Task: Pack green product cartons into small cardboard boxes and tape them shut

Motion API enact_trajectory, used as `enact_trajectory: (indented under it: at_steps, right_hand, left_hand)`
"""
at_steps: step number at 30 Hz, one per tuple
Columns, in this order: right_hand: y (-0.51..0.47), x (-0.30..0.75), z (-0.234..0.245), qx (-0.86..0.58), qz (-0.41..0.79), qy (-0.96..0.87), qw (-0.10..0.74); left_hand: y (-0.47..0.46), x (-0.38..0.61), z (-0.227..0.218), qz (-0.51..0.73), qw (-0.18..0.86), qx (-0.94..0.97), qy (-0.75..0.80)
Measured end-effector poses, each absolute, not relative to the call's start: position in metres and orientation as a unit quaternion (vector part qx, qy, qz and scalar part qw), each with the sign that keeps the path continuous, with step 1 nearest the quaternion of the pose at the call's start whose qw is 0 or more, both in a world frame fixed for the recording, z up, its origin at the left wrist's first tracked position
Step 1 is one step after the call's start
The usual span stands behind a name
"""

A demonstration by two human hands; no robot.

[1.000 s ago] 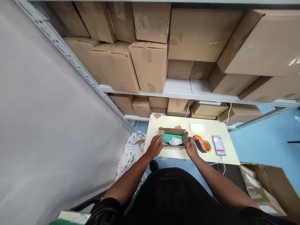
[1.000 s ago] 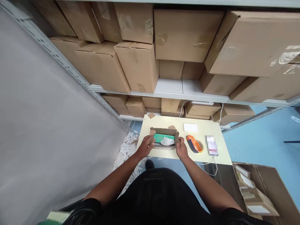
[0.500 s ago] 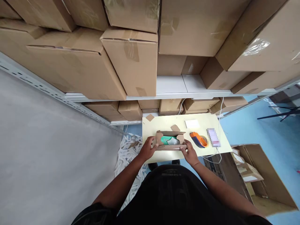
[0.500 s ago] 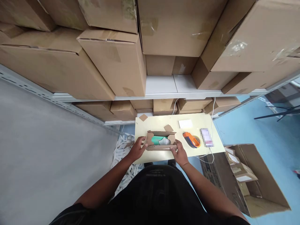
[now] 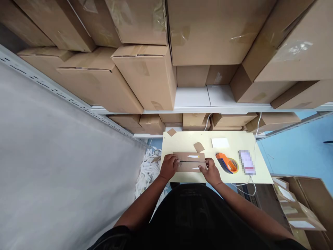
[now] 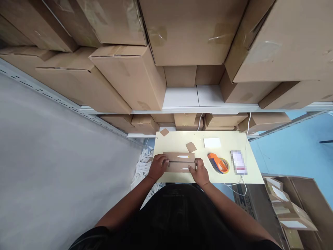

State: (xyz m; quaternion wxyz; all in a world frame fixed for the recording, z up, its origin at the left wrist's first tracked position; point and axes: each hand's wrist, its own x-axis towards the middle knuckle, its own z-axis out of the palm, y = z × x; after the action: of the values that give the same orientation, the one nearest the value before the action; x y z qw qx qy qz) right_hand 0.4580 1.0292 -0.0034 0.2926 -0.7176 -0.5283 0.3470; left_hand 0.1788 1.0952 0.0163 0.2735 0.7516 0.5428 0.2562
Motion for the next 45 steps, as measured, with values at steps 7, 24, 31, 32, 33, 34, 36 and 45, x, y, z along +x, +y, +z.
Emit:
enact_trajectory:
  at_steps: [7,24,31,32,33,34,36,45]
  right_hand:
    - [1.02,0.538,0.004,-0.754,0.175,-0.608,0.176]
    - [1.038,0.573,-0.031,-0.86,0.241,-0.429,-0.136]
    - [1.043,0.563,0.02,-0.838,0.307,-0.438,0.108]
    - [1.045,0.559,0.031,-0.817,0.334,-0.439,0.169]
    - [1.049,0.553,0.043,-0.79,0.362,-0.445,0.216]
    - [1.054,0.545,0.054,-0.762,0.389,-0.457,0.244]
    - [1.066,0.524,0.071,-0.708,0.439,-0.494,0.25]
    - [1.111,0.451,0.081,-0.637,0.464,-0.605,0.118]
  left_hand:
    - [1.104,0.19,0.015,0.192,0.204,0.793,0.541]
    - [1.096,0.215,0.013,-0.004,0.141,0.835,0.532]
    - [1.097,0.207,0.007,0.08,0.101,0.865,0.486]
    - [1.097,0.208,0.006,0.088,0.105,0.86,0.491]
    - [1.097,0.208,0.005,0.097,0.113,0.855,0.497]
    - [1.098,0.209,0.005,0.104,0.124,0.849,0.503]
    - [1.099,0.211,0.006,0.12,0.152,0.835,0.515]
    - [1.12,0.198,0.043,0.262,0.51,0.587,0.571]
